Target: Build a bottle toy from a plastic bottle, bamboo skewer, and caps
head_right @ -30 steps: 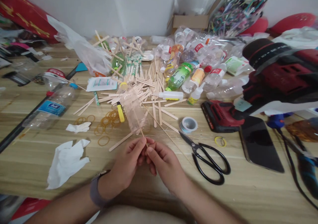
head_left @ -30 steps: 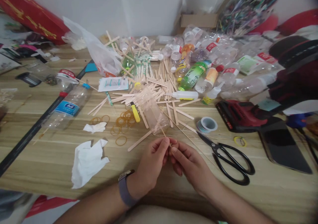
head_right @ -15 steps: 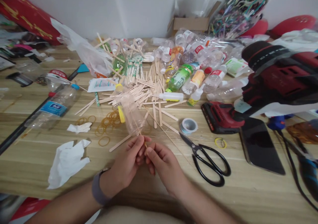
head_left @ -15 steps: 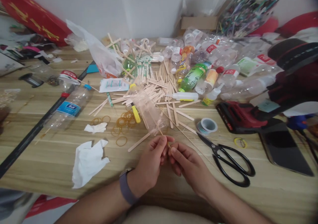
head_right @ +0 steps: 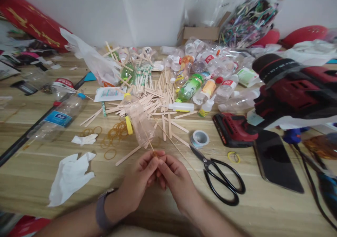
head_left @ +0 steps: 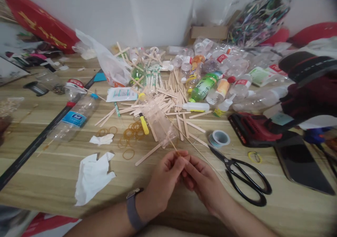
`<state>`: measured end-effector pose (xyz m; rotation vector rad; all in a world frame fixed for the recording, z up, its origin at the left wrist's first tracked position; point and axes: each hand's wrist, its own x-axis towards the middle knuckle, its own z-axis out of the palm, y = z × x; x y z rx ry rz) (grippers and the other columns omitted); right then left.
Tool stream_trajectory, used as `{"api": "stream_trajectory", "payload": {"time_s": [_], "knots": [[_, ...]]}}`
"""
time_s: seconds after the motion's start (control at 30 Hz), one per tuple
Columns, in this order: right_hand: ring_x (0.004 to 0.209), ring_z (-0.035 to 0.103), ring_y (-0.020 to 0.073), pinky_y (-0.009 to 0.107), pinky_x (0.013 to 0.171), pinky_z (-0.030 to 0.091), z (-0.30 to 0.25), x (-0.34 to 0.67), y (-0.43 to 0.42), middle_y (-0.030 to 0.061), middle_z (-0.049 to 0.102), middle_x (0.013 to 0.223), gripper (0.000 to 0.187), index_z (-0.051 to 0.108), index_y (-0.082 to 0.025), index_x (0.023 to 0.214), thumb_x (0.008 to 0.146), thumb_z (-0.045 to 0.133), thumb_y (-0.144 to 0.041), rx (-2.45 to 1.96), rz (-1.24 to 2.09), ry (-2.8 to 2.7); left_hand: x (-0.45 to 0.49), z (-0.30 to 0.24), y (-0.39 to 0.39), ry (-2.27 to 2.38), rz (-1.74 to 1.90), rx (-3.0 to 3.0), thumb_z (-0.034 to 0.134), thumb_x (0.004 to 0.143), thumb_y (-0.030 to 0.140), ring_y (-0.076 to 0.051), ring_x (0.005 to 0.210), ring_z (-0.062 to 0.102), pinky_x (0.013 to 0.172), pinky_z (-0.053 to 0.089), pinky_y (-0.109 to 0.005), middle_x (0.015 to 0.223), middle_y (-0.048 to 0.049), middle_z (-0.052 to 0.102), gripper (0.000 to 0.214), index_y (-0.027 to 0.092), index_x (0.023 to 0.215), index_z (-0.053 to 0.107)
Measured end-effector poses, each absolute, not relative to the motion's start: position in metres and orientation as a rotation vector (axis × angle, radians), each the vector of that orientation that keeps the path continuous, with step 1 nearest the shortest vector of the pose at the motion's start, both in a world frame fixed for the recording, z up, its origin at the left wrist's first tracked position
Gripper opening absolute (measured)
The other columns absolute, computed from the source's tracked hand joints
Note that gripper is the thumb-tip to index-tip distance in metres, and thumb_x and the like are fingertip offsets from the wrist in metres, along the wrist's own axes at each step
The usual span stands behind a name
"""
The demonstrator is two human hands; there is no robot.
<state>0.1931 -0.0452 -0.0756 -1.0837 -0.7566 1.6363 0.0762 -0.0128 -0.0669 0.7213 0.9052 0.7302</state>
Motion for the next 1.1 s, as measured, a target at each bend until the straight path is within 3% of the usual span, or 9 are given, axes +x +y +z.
{"api": "stream_trajectory", "payload": {"time_s": [0.1,0.27,0.4,0.5,0.6,0.7,0.8,0.9,1.1], "knots": [[0.048,0.034,0.0060,0.020,0.045,0.025,-0.078,0.192,-0.047,-0.0041,0.044,0.061,0.051,0.058,-0.016,0.078,0.082,0.073,-0.064,-1.112,1.611,-0.815,0.078,-0.067,-0.013,0.889,0.743,0.733,0.077,0.068,0.064,-0.011,0.050,0.049,0.045,0.043,-0.024,0.062,0.0041,0.053,0.052,0.017,0.081,0.059],[0.051,0.035,0.0063,0.019,0.045,0.027,-0.081,0.191,-0.049,-0.0028,0.047,0.066,0.052,0.059,-0.016,0.082,0.082,0.073,-0.066,-1.117,1.607,-0.844,0.075,-0.063,-0.010,0.981,0.766,0.830,0.069,0.071,0.071,-0.010,0.052,0.043,0.047,0.032,-0.023,0.057,0.0037,0.048,0.056,0.016,0.074,0.062],[0.050,0.036,0.0055,0.019,0.047,0.027,-0.080,0.195,-0.051,-0.0024,0.048,0.066,0.053,0.056,-0.015,0.076,0.084,0.070,-0.066,-1.086,1.613,-0.862,0.067,-0.061,-0.008,1.037,0.772,0.846,0.068,0.074,0.070,-0.010,0.053,0.040,0.050,0.029,-0.024,0.059,0.0043,0.049,0.055,0.016,0.084,0.066],[0.048,0.036,0.0046,0.019,0.046,0.026,-0.083,0.196,-0.052,-0.0035,0.047,0.065,0.056,0.052,-0.016,0.075,0.083,0.070,-0.069,-1.095,1.606,-0.849,0.063,-0.060,-0.006,1.041,0.812,0.606,0.068,0.082,0.057,-0.011,0.055,0.046,0.052,0.033,-0.024,0.068,0.0026,0.056,0.041,0.017,0.090,0.063],[0.048,0.035,0.0046,0.019,0.047,0.026,-0.087,0.194,-0.053,-0.0046,0.045,0.063,0.060,0.051,-0.016,0.077,0.080,0.068,-0.073,-1.104,1.638,-0.871,0.061,-0.051,0.002,1.092,0.914,0.277,0.051,0.098,0.042,-0.012,0.061,0.055,0.060,0.043,-0.025,0.078,-0.0008,0.062,0.026,0.017,0.099,0.058],[0.048,0.035,0.0049,0.019,0.047,0.025,-0.089,0.192,-0.056,-0.0055,0.042,0.062,0.064,0.048,-0.018,0.077,0.077,0.066,-0.079,-1.118,1.710,-0.892,0.059,-0.037,0.014,1.027,0.978,0.235,0.037,0.103,0.041,-0.014,0.073,0.064,0.072,0.050,-0.027,0.090,-0.0064,0.069,0.033,0.016,0.109,0.057],[0.048,0.034,0.0046,0.018,0.046,0.025,-0.087,0.190,-0.060,-0.0052,0.045,0.065,0.065,0.048,-0.018,0.081,0.076,0.066,-0.080,-1.103,1.792,-0.883,0.055,-0.030,0.026,0.876,0.899,0.269,0.042,0.101,0.040,-0.019,0.082,0.070,0.075,0.053,-0.031,0.097,-0.0100,0.071,0.032,0.014,0.110,0.058],[0.048,0.031,0.0038,0.018,0.047,0.023,-0.089,0.187,-0.065,-0.0045,0.047,0.067,0.064,0.049,-0.018,0.082,0.076,0.067,-0.079,-1.076,1.832,-0.895,0.050,-0.034,0.031,0.703,0.739,0.254,0.053,0.093,0.042,-0.024,0.076,0.073,0.067,0.056,-0.035,0.100,-0.0111,0.073,0.033,0.017,0.115,0.055],[0.052,0.037,0.0094,0.023,0.048,0.024,-0.092,0.190,-0.055,0.0003,0.050,0.063,0.070,0.046,-0.019,0.072,0.080,0.045,-0.089,-1.226,1.813,-1.289,0.055,-0.043,0.029,0.645,0.725,0.257,0.074,0.080,0.038,-0.004,0.043,0.050,0.041,0.032,-0.015,0.094,-0.0069,0.073,0.057,0.022,0.130,0.051]]}}
